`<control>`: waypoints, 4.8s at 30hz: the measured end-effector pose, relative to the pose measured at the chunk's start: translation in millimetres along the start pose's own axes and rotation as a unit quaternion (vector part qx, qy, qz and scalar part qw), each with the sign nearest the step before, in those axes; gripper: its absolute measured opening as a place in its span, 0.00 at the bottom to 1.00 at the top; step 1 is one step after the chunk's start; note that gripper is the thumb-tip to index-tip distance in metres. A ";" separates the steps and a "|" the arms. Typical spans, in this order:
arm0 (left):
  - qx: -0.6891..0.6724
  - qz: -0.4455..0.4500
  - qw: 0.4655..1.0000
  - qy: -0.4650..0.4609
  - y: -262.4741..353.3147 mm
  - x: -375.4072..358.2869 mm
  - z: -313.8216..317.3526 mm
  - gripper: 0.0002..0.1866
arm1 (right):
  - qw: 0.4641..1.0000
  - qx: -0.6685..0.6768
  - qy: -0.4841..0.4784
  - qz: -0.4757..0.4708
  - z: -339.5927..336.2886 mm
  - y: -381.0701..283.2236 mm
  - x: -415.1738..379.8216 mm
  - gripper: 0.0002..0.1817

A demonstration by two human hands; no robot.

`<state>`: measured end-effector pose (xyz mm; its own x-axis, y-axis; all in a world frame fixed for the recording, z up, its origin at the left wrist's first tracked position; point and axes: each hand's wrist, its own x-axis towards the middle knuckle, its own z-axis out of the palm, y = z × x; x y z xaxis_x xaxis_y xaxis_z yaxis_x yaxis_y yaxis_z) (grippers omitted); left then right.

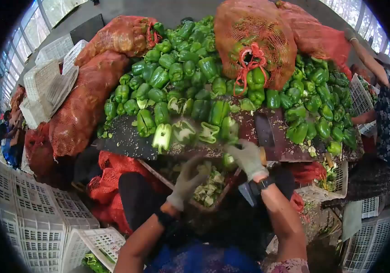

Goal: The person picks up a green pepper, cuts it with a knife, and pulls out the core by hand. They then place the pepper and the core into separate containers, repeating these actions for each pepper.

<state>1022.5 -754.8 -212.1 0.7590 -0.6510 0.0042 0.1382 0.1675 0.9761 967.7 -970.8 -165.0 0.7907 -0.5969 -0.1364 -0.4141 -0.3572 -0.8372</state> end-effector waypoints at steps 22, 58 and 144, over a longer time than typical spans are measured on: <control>-0.374 -0.142 0.916 -0.023 26.9 -44.2 -52.3 0.20 | 0.864 -0.174 -0.209 -0.424 70.4 -71.2 -100.9 0.13; 0.025 -0.159 0.986 0.054 39.3 -37.9 -33.7 0.24 | 0.896 -0.063 -0.215 -0.382 66.1 -41.7 -76.3 0.11; -0.218 -0.085 0.972 0.026 38.6 -64.2 -50.4 0.16 | 0.904 -0.160 -0.047 -0.393 88.6 -61.5 -99.4 0.21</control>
<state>1011.2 -669.2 -185.6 0.7311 -0.6607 -0.1701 0.5119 0.3664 0.7770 954.5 -825.9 -146.8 0.9263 -0.0101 0.3766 0.1949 -0.8427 -0.5019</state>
